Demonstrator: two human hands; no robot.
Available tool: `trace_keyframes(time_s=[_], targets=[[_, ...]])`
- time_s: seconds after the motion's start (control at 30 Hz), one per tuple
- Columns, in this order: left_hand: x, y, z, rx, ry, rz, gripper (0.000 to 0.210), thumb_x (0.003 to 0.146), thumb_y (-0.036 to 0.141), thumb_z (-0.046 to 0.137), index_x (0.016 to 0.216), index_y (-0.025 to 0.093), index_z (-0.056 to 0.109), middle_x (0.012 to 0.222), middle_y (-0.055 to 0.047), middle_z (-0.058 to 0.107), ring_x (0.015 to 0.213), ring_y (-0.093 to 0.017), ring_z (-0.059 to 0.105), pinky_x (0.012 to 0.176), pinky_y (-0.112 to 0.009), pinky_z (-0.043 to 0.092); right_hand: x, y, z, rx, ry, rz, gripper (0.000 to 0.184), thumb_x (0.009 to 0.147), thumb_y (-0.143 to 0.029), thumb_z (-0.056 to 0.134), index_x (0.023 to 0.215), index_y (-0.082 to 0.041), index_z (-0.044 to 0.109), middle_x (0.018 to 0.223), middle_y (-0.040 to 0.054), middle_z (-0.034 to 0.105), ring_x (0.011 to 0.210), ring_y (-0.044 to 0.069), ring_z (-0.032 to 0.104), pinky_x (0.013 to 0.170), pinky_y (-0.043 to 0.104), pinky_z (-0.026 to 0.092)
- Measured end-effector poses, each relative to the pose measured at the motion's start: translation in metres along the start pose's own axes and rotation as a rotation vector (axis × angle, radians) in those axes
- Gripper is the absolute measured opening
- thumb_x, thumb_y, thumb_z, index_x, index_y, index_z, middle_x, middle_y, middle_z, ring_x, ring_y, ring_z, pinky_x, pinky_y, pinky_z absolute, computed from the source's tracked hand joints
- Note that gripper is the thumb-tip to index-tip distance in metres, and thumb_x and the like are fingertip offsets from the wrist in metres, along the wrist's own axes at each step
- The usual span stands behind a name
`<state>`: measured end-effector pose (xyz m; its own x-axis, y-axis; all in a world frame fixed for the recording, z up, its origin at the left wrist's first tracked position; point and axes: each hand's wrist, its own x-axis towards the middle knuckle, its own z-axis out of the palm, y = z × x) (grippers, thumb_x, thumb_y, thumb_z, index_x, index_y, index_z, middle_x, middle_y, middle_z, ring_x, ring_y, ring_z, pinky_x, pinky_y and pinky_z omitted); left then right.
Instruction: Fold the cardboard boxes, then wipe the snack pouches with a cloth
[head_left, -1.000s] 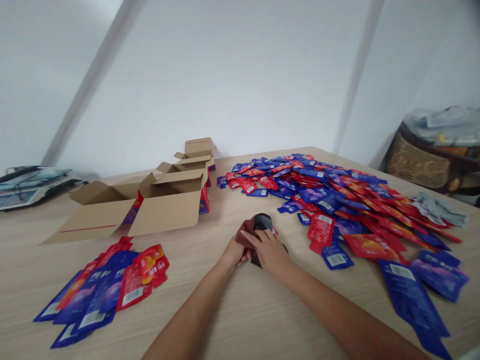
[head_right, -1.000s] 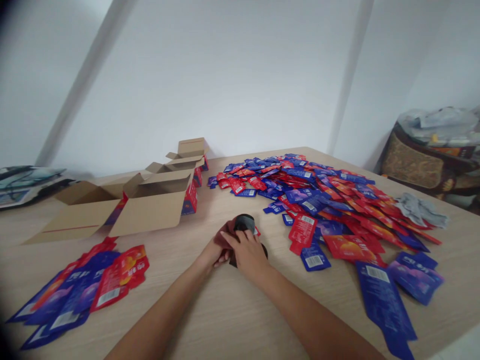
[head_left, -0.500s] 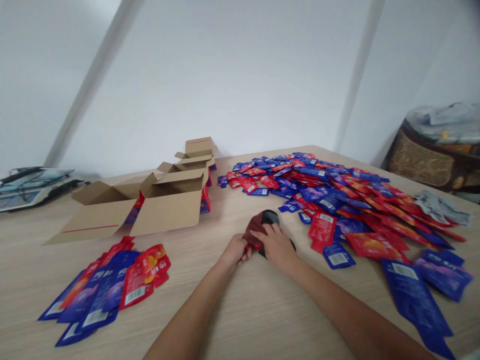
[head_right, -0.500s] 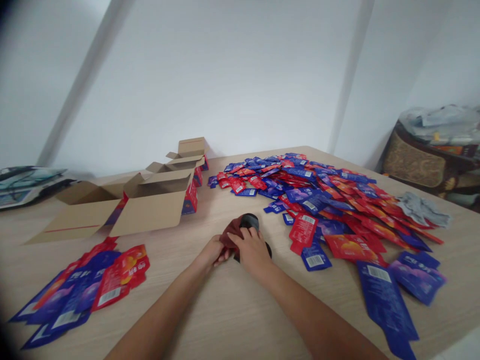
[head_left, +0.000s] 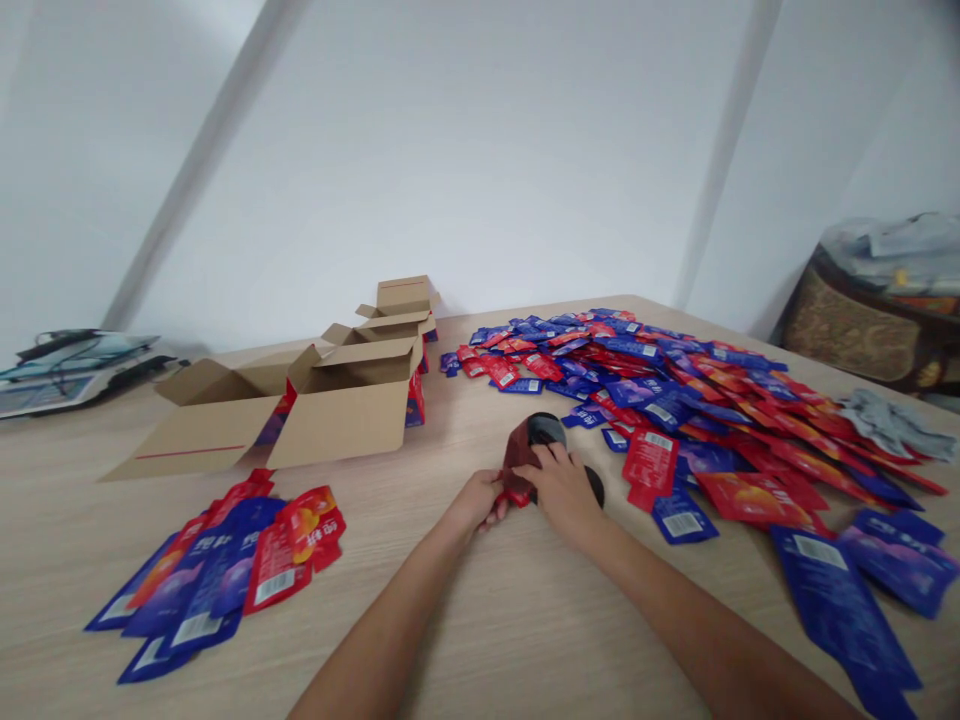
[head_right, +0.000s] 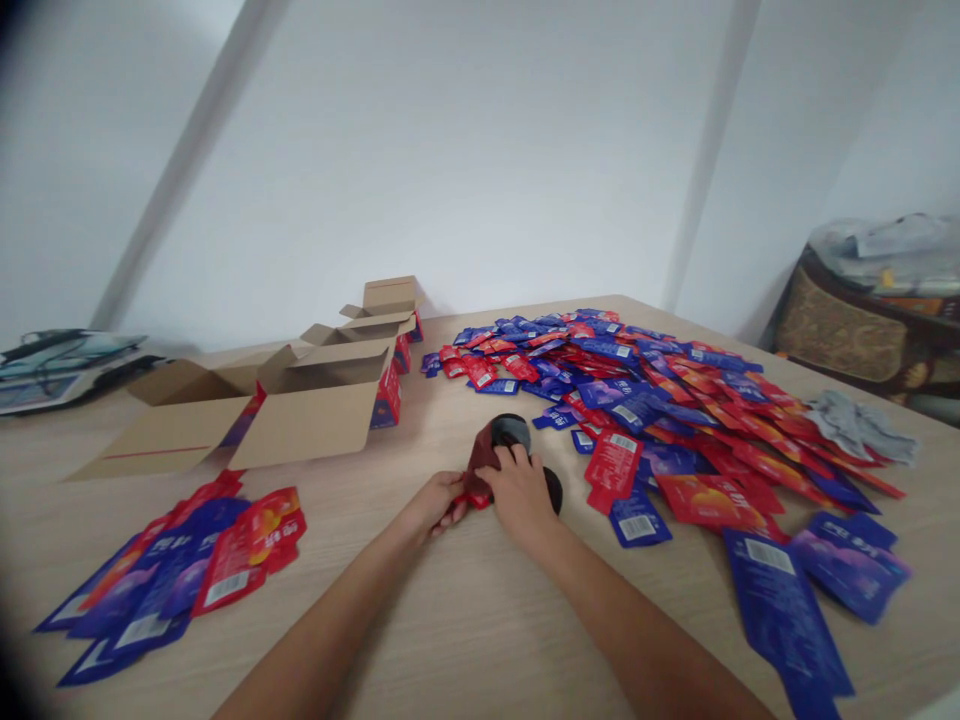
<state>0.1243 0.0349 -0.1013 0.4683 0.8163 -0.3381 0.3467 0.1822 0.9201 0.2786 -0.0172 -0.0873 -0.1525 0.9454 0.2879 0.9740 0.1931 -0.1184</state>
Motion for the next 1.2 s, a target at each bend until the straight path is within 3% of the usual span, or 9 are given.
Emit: trace_keyframes(time_s=[0.17, 0.23, 0.33, 0.43, 0.67, 0.87, 0.97, 1.1, 1.2], targets=[[0.0, -0.001, -0.001, -0.004, 0.004, 0.01, 0.026, 0.081, 0.035, 0.042, 0.066, 0.016, 0.052, 0.036, 0.007, 0.042, 0.024, -0.004, 0.027, 0.029, -0.016, 0.017, 0.007, 0.04, 0.002, -0.04, -0.034, 0.212, 0.044, 0.081, -0.011, 0.043, 0.115, -0.035, 0.061, 0.118, 0.0098, 0.052, 0.107, 0.031, 0.04, 0.082, 0.043, 0.03], [0.001, -0.002, -0.001, -0.024, 0.009, 0.007, 0.027, 0.081, 0.036, 0.042, 0.066, 0.016, 0.051, 0.036, 0.007, 0.043, 0.025, -0.004, 0.027, 0.029, -0.017, 0.016, 0.003, 0.043, -0.002, -0.052, -0.009, 0.256, 0.046, 0.08, -0.011, 0.045, 0.117, -0.034, 0.059, 0.118, 0.0109, 0.051, 0.107, 0.032, 0.04, 0.083, 0.043, 0.029], [0.003, -0.003, -0.002, -0.076, 0.043, 0.004, 0.027, 0.081, 0.039, 0.044, 0.068, 0.016, 0.051, 0.036, 0.007, 0.043, 0.024, -0.004, 0.027, 0.029, -0.016, 0.016, -0.005, 0.02, -0.006, -0.026, 0.04, 0.133, 0.049, 0.08, -0.012, 0.047, 0.122, -0.037, 0.055, 0.124, 0.0088, 0.048, 0.109, 0.029, 0.038, 0.085, 0.041, 0.029], [0.003, -0.003, -0.003, -0.11, 0.094, -0.004, 0.029, 0.082, 0.039, 0.042, 0.065, 0.017, 0.049, 0.036, 0.007, 0.043, 0.024, -0.004, 0.026, 0.029, -0.017, 0.016, -0.008, -0.004, -0.005, 0.032, 0.001, -0.047, 0.043, 0.082, -0.015, 0.047, 0.115, -0.039, 0.059, 0.127, 0.0046, 0.047, 0.111, 0.027, 0.038, 0.085, 0.039, 0.029], [0.0, 0.0, -0.008, -0.098, 0.097, -0.002, 0.025, 0.083, 0.026, 0.037, 0.064, 0.016, 0.05, 0.038, 0.005, 0.044, 0.027, -0.005, 0.028, 0.031, -0.019, 0.017, -0.002, 0.031, -0.003, 0.021, -0.034, 0.166, 0.044, 0.077, -0.008, 0.046, 0.105, -0.035, 0.066, 0.115, 0.0063, 0.053, 0.106, 0.026, 0.041, 0.085, 0.04, 0.029], [0.003, -0.004, -0.009, -0.134, 0.092, 0.028, 0.025, 0.08, 0.036, 0.043, 0.065, 0.016, 0.049, 0.039, 0.005, 0.046, 0.027, -0.005, 0.03, 0.03, -0.017, 0.018, -0.006, 0.006, 0.0, 0.086, -0.019, -0.02, 0.048, 0.078, -0.009, 0.046, 0.111, -0.041, 0.061, 0.12, 0.0026, 0.05, 0.108, 0.024, 0.04, 0.086, 0.037, 0.03], [0.007, -0.009, -0.01, -0.175, 0.102, 0.073, 0.025, 0.078, 0.04, 0.046, 0.072, 0.016, 0.05, 0.042, 0.006, 0.048, 0.027, -0.004, 0.031, 0.03, -0.016, 0.019, -0.002, 0.009, 0.007, 0.077, -0.016, 0.042, 0.047, 0.078, -0.009, 0.044, 0.109, -0.039, 0.062, 0.116, 0.0045, 0.052, 0.107, 0.025, 0.041, 0.085, 0.038, 0.031], [0.012, -0.014, -0.015, -0.181, 0.156, 0.145, 0.028, 0.078, 0.039, 0.045, 0.089, 0.015, 0.054, 0.045, 0.006, 0.05, 0.03, -0.006, 0.036, 0.031, -0.016, 0.024, 0.002, 0.045, 0.014, 0.073, 0.076, 0.214, 0.047, 0.077, -0.008, 0.044, 0.111, -0.033, 0.063, 0.112, 0.007, 0.054, 0.103, 0.026, 0.043, 0.083, 0.039, 0.034], [0.014, -0.014, -0.021, -0.102, 0.204, 0.236, 0.032, 0.075, 0.027, 0.046, 0.101, 0.013, 0.059, 0.053, 0.005, 0.05, 0.035, -0.006, 0.039, 0.035, -0.017, 0.028, 0.003, 0.062, 0.015, 0.188, 0.262, 0.264, 0.049, 0.079, -0.008, 0.039, 0.12, -0.029, 0.056, 0.113, 0.0064, 0.053, 0.102, 0.023, 0.044, 0.086, 0.037, 0.036]])
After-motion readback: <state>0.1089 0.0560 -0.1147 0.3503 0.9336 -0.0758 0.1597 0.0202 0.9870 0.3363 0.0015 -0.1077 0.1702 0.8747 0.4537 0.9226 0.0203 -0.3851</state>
